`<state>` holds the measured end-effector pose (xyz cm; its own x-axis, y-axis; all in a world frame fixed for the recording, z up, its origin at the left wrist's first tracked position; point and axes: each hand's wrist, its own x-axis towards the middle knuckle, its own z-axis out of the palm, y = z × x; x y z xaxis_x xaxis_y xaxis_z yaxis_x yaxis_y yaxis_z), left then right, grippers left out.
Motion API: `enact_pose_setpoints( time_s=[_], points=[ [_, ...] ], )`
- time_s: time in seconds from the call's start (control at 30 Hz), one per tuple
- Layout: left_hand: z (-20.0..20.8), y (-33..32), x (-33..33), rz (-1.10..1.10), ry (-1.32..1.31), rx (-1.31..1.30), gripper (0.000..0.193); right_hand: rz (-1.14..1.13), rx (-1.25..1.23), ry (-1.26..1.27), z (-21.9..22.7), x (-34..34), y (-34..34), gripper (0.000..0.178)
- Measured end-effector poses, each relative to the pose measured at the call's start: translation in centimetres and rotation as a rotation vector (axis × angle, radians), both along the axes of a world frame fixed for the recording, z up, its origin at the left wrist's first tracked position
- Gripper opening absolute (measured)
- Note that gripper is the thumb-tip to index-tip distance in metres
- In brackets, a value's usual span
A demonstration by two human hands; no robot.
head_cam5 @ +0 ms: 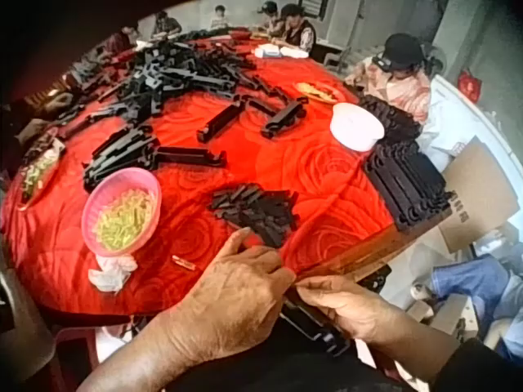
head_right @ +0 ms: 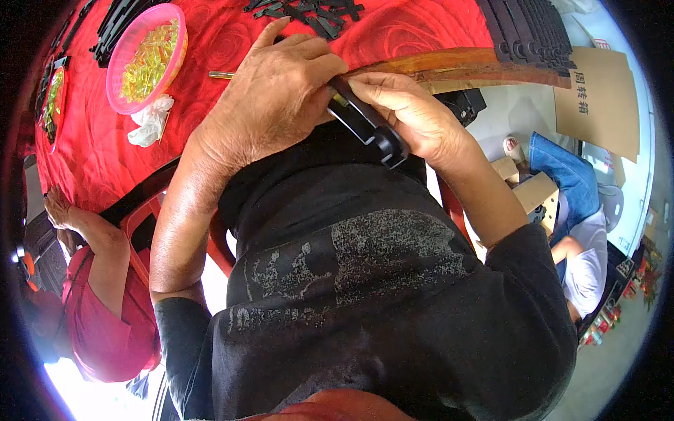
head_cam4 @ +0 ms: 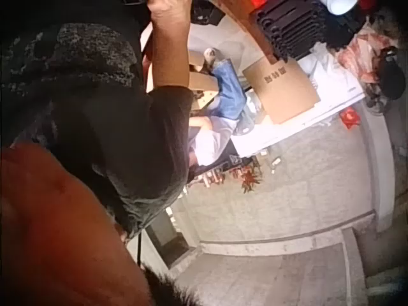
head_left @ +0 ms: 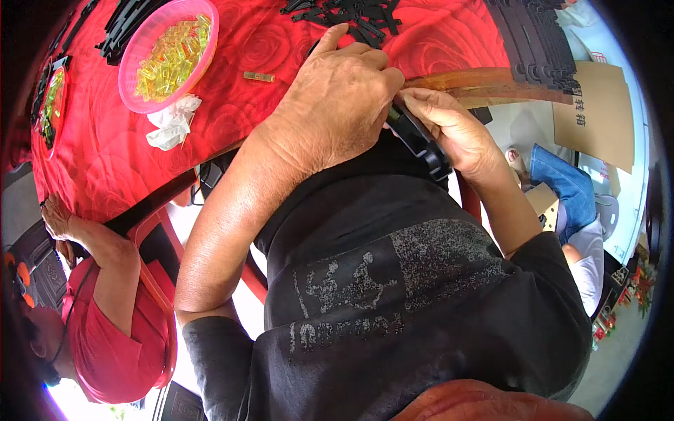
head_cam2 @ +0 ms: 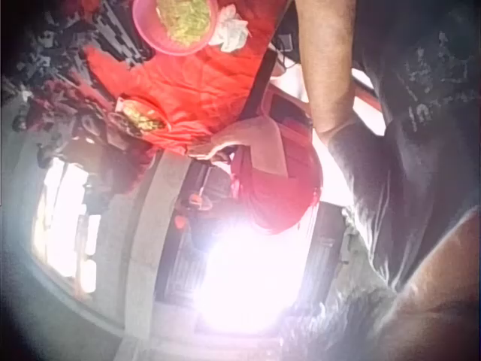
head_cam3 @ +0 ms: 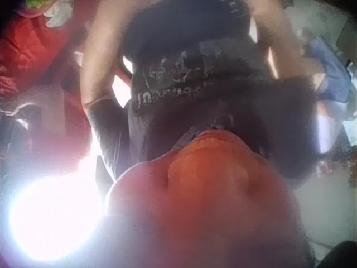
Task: The person takes a yellow level vial from a bowl, inserts it into a black plastic frame, and presses it into place by hand.
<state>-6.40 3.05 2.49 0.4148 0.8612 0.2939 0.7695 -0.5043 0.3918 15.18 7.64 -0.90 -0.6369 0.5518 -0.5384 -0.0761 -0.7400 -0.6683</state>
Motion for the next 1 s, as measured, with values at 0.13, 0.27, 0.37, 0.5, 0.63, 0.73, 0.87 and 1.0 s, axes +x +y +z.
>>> enact_pose_setpoints(
  time_s=[0.13, 0.27, 0.37, 0.5, 0.63, 0.73, 0.87, 1.0],
  points=[
    [0.0, -0.2, -0.4, -0.027, -0.048, -0.243, 0.020, 0.157, 0.012, -0.103, 0.7, -0.3, 0.1, 0.031],
    [-1.1, -0.9, -0.6, 0.047, -0.220, -0.298, 0.016, 0.122, -0.032, -0.032, 1.2, 0.9, 0.5, 0.045],
    [-1.4, -1.1, -0.4, 0.087, -0.298, -0.387, 0.016, 0.045, -0.059, 0.066, 1.4, 1.6, 0.6, 0.060],
    [-1.7, -1.5, 0.0, 0.108, -0.397, -0.429, 0.017, -0.012, -0.049, 0.232, 0.8, 2.5, 0.6, 0.078],
    [-2.4, -2.3, 0.8, 0.161, -0.463, -0.398, 0.017, -0.033, -0.118, 0.387, 0.2, 2.8, 0.3, 0.082],
    [-2.3, -2.7, 1.6, 0.210, -0.518, -0.440, 0.016, -0.066, -0.162, 0.581, 0.3, 2.7, -0.1, 0.086],
    [-2.9, -3.3, 2.7, 0.241, -0.600, -0.474, 0.017, -0.113, -0.075, 0.435, 0.2, 2.7, -0.1, 0.073],
    [-3.8, -3.8, 3.8, 0.247, -0.620, -0.387, 0.018, -0.179, -0.009, 0.262, 0.8, 1.7, -1.0, 0.066]
  ],
)
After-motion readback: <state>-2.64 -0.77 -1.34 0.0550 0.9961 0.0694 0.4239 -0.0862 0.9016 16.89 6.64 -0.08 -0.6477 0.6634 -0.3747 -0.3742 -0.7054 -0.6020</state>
